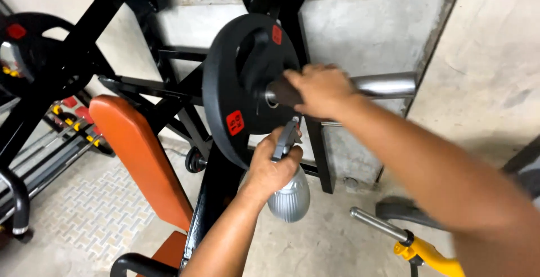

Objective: Wiping down and sanitizing various gym machines using a spray bottle and a cloth.

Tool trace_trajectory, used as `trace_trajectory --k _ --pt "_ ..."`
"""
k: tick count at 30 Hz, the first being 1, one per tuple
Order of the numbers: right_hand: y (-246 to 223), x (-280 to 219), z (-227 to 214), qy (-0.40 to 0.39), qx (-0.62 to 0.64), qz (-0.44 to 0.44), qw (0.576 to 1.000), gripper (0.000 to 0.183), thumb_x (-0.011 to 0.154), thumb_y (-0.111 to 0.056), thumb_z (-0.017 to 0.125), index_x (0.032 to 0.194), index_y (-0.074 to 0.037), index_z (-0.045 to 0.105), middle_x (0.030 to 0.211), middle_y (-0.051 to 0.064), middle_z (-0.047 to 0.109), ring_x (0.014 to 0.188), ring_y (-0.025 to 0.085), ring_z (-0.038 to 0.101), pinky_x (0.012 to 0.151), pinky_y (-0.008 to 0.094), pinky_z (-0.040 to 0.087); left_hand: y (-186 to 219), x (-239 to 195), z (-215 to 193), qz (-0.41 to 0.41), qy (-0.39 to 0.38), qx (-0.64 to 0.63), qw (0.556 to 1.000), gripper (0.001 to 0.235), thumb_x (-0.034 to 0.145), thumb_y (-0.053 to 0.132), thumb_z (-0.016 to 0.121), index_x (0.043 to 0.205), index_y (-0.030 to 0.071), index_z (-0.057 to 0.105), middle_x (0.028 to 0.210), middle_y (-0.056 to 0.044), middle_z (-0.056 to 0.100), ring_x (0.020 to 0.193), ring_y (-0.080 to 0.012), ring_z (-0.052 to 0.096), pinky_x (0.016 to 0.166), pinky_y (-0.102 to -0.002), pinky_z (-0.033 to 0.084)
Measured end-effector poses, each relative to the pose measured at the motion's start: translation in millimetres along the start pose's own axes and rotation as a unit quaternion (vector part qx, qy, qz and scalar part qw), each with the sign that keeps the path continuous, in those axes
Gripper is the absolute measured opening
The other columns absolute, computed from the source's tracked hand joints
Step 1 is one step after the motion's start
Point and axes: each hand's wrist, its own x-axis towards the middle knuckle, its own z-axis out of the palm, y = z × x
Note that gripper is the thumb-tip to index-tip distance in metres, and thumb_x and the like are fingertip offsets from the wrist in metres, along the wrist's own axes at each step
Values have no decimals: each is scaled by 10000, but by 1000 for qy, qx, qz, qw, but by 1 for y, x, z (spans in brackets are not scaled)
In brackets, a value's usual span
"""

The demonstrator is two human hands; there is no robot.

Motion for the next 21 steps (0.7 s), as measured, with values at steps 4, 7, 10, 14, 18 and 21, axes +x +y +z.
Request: trace_trajectory --k 4,7,10,14,18,21 --pt "54 -54 -32 -35 15 76 996 825 729 -514 818 1447 -256 506 1225 153 648 1142 369 637 890 503 549 15 -1 12 -35 -50 0 998 307 785 59 614 1079 86 702 737 -68 685 622 -160 635 627 -314 527" --pt "93 -93 -39 -30 24 99 994 816 714 -502 826 1440 -287 523 1223 137 662 1134 371 642 888 484 551 18 1 29 -23 -62 -14 998 292 790 66 619 1065 87 713 727 -71 697 629 -151 645 633 -307 524" --pt "125 -123 -18 60 168 76 981 789 725 -487 807 1436 -242 570 1223 162 671 1108 386 653 903 494 543 30 7 44 -14 -89 -68 994 252 801 91 642 1047 76 692 815 -53 718 711 -123 672 674 -287 543" --pt "180 -139 106 70 697 184 689 769 911 -537 725 1465 -75 457 1225 183 650 977 344 594 770 482 440 58 25 59 -1 -108 -57 993 234 820 122 648 1047 79 687 826 -57 728 759 -129 690 712 -291 546" --pt "95 -126 87 119 951 74 275 798 905 -560 622 1526 -89 449 1466 126 585 1321 308 596 1126 500 503 74 43 76 48 -109 -25 993 206 816 149 668 1007 74 686 854 -86 750 784 -199 732 760 -326 567" --pt "59 -121 61 193 945 -131 231 706 1110 -480 561 1601 7 418 1465 202 549 1384 331 537 1162 464 410 90 53 80 11 -122 26 992 228 787 197 671 978 73 675 827 -136 744 792 -277 737 764 -369 563"
